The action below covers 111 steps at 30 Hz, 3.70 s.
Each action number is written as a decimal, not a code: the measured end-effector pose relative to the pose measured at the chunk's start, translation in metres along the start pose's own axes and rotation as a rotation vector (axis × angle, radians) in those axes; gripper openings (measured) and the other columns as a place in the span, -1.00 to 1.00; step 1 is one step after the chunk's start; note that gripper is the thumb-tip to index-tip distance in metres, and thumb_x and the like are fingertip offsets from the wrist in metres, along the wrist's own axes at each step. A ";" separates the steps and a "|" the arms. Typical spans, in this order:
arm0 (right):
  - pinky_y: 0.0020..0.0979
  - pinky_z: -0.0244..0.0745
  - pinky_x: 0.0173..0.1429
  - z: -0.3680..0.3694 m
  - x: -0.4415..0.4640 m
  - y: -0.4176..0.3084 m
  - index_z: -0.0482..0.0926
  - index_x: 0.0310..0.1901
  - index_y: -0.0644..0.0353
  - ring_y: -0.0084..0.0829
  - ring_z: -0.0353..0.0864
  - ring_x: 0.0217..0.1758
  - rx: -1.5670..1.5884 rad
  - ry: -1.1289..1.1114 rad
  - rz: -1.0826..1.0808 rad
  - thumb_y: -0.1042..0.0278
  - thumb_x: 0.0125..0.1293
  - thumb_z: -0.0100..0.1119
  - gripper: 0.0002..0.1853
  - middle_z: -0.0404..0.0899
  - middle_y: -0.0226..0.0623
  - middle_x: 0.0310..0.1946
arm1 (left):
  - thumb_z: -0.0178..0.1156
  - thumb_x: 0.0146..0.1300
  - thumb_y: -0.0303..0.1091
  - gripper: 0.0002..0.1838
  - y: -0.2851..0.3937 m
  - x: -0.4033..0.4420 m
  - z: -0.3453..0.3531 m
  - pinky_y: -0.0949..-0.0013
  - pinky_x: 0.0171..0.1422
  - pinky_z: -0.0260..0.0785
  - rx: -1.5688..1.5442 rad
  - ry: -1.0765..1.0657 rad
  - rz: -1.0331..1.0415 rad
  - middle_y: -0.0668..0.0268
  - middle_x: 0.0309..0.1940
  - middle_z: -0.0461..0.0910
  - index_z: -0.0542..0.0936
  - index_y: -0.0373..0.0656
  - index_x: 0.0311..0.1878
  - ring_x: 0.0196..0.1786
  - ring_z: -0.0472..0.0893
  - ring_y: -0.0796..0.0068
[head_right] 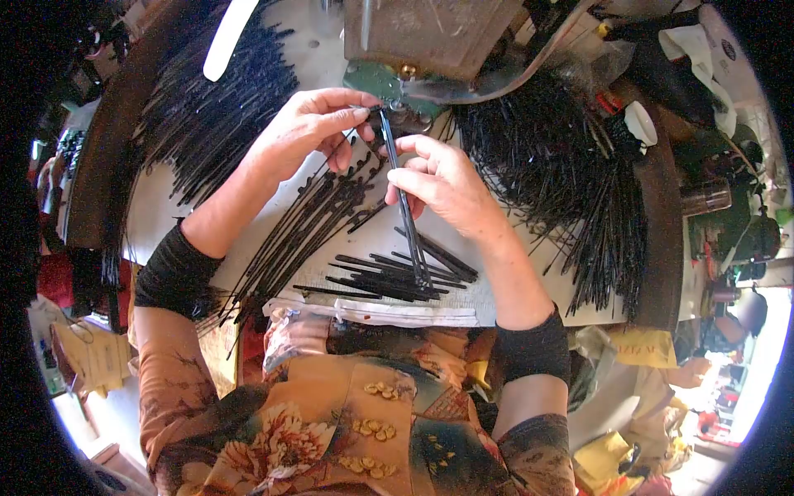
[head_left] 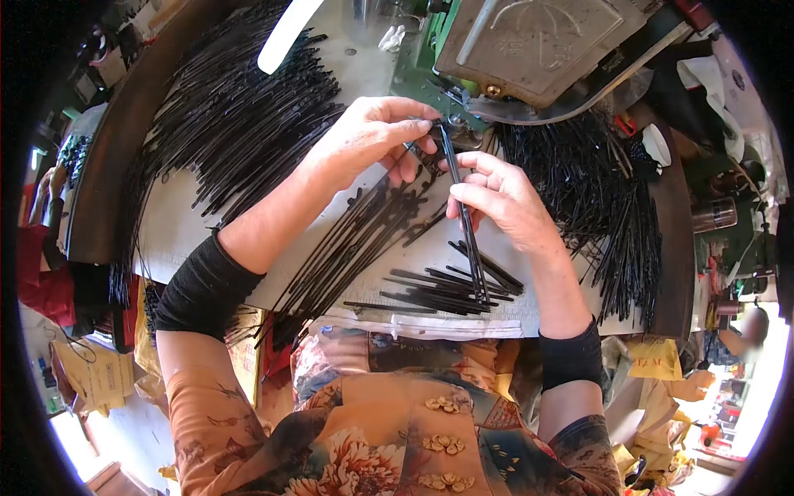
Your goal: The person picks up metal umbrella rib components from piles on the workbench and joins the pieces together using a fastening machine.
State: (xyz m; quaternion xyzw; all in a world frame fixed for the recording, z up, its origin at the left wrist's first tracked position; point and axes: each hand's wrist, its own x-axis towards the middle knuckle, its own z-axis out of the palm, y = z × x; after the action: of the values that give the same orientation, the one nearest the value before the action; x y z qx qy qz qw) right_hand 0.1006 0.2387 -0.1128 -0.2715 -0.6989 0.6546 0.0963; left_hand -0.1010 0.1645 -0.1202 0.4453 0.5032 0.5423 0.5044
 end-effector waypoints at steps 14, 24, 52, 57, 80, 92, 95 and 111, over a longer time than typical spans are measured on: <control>-0.62 0.38 -0.47 0.000 -0.001 -0.001 0.42 0.00 0.29 -0.63 0.50 -0.52 0.062 0.036 -0.047 0.35 0.24 0.09 -0.68 0.59 -0.31 -0.48 | 0.11 0.28 -0.31 -0.64 0.004 0.007 0.004 0.63 -0.59 0.33 0.006 0.010 0.019 0.27 -0.39 0.58 0.48 -0.36 0.05 -0.64 0.50 0.64; -0.59 0.40 -0.45 0.000 -0.004 -0.003 0.41 0.02 0.32 -0.60 0.52 -0.49 0.139 0.103 -0.054 0.36 0.22 0.11 -0.65 0.60 -0.26 -0.46 | 0.09 0.29 -0.36 -0.67 0.006 0.016 0.012 0.60 -0.61 0.35 0.051 0.002 0.085 0.21 -0.41 0.58 0.48 -0.39 0.04 -0.65 0.50 0.62; -0.60 0.40 -0.53 -0.002 0.005 0.009 0.43 -0.17 0.17 -0.58 0.52 -0.57 0.318 0.125 -0.002 0.23 0.19 0.15 -0.75 0.52 -0.38 -0.51 | 0.12 0.27 -0.15 -0.68 0.010 0.018 0.008 0.56 -0.65 0.17 0.151 0.008 -0.103 0.34 -0.68 0.50 0.55 -0.27 -0.34 -0.76 0.39 0.64; -0.63 0.33 -0.55 0.002 0.004 0.002 0.43 -0.16 0.18 -0.63 0.45 -0.59 0.313 0.162 -0.011 0.26 0.19 0.15 -0.75 0.52 -0.38 -0.53 | 0.14 0.26 -0.19 -0.69 0.012 0.014 0.012 0.57 -0.54 0.43 0.094 -0.025 -0.087 0.27 -0.47 0.58 0.56 -0.31 -0.20 -0.59 0.58 0.54; -0.65 0.28 -0.54 -0.002 0.007 0.000 0.43 -0.11 0.32 -0.62 0.47 -0.53 0.292 0.168 -0.061 0.31 0.19 0.21 -0.68 0.56 -0.29 -0.48 | 0.15 0.26 -0.22 -0.75 0.005 0.016 0.014 0.60 -0.56 0.40 -0.069 -0.058 -0.111 0.34 -0.50 0.57 0.55 -0.26 -0.23 -0.59 0.57 0.59; -0.62 0.28 -0.56 0.000 0.014 -0.002 0.46 -0.13 0.33 -0.60 0.49 -0.52 0.267 0.181 -0.096 0.35 0.18 0.21 -0.71 0.56 -0.28 -0.47 | 0.12 0.28 -0.16 -0.70 0.006 0.018 0.016 0.58 -0.58 0.36 0.020 -0.040 -0.109 0.34 -0.57 0.56 0.56 -0.24 -0.37 -0.62 0.56 0.58; -0.61 0.28 -0.57 0.003 0.013 0.000 0.46 -0.14 0.33 -0.59 0.49 -0.53 0.286 0.200 -0.100 0.35 0.18 0.21 -0.72 0.55 -0.28 -0.47 | 0.12 0.28 -0.15 -0.69 0.006 0.016 0.015 0.58 -0.57 0.36 0.052 -0.049 -0.093 0.34 -0.58 0.55 0.55 -0.25 -0.39 -0.62 0.56 0.57; -0.60 0.33 -0.55 0.005 0.017 0.002 0.44 -0.14 0.37 -0.56 0.50 -0.50 0.314 0.203 -0.134 0.33 0.18 0.22 -0.68 0.58 -0.24 -0.40 | 0.13 0.27 -0.14 -0.68 0.006 0.020 0.014 0.58 -0.57 0.35 0.072 -0.042 -0.077 0.35 -0.58 0.55 0.56 -0.26 -0.37 -0.61 0.56 0.59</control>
State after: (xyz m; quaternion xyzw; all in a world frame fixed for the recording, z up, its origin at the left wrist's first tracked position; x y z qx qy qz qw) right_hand 0.0841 0.2429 -0.1188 -0.2706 -0.5914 0.7169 0.2511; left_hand -0.0899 0.1858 -0.1130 0.4546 0.5287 0.4946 0.5189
